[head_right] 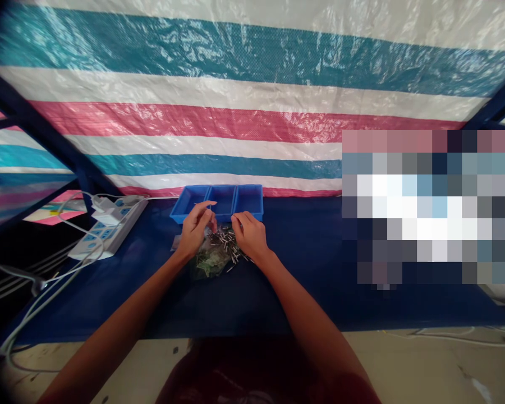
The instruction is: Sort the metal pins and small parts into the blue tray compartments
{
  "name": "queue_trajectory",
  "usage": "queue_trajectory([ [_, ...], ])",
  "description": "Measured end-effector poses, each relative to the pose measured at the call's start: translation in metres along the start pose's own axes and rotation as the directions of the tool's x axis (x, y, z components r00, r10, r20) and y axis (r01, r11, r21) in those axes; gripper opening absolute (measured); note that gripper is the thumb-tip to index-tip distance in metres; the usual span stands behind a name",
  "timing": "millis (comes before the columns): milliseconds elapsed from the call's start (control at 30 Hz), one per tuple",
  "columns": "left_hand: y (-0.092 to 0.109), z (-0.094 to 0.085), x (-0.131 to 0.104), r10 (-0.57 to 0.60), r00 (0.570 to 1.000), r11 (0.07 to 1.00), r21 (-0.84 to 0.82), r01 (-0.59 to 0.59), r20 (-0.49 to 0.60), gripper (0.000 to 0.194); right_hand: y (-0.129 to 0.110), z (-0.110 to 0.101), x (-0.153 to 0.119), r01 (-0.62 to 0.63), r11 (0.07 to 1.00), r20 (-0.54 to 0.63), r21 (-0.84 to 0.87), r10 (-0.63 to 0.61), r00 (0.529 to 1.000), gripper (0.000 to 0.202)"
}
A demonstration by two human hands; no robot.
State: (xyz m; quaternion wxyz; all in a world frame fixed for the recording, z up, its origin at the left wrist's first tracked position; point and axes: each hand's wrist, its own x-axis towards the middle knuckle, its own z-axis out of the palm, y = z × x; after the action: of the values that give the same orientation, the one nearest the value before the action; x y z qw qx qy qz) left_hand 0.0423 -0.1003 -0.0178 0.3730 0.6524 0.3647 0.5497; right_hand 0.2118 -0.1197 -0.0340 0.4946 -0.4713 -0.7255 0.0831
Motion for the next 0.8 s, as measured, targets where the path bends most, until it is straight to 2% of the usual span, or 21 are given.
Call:
queue_trajectory([
  [100, -0.001, -0.001, -0.001, 0.013, 0.999, 0.991, 0.133, -0.018, 0.036, 0.031, 0.0, 0.0, 0.0, -0.014, 1.0, 0.007, 0.0, 0.014, 1.0, 0.032],
  [167, -0.002, -0.001, -0.002, 0.014, 0.998, 0.988, 0.155, -0.023, 0.054, 0.034, -0.001, 0.0, 0.0, -0.021, 1.0, 0.004, 0.003, 0.021, 1.0, 0.032],
  [400, -0.001, 0.0, -0.003, 0.002, 0.996, 0.996, 0.09, -0.011, 0.094, 0.034, -0.001, -0.001, 0.0, -0.007, 1.0, -0.014, 0.021, 0.007, 1.0, 0.03],
  [800, 0.01, 0.003, -0.003, -0.028, 0.998, 0.999, 0.036, 0.026, 0.052, 0.031, 0.0, 0.001, -0.002, 0.079, 0.996, 0.053, 0.051, -0.082, 0.995, 0.027],
])
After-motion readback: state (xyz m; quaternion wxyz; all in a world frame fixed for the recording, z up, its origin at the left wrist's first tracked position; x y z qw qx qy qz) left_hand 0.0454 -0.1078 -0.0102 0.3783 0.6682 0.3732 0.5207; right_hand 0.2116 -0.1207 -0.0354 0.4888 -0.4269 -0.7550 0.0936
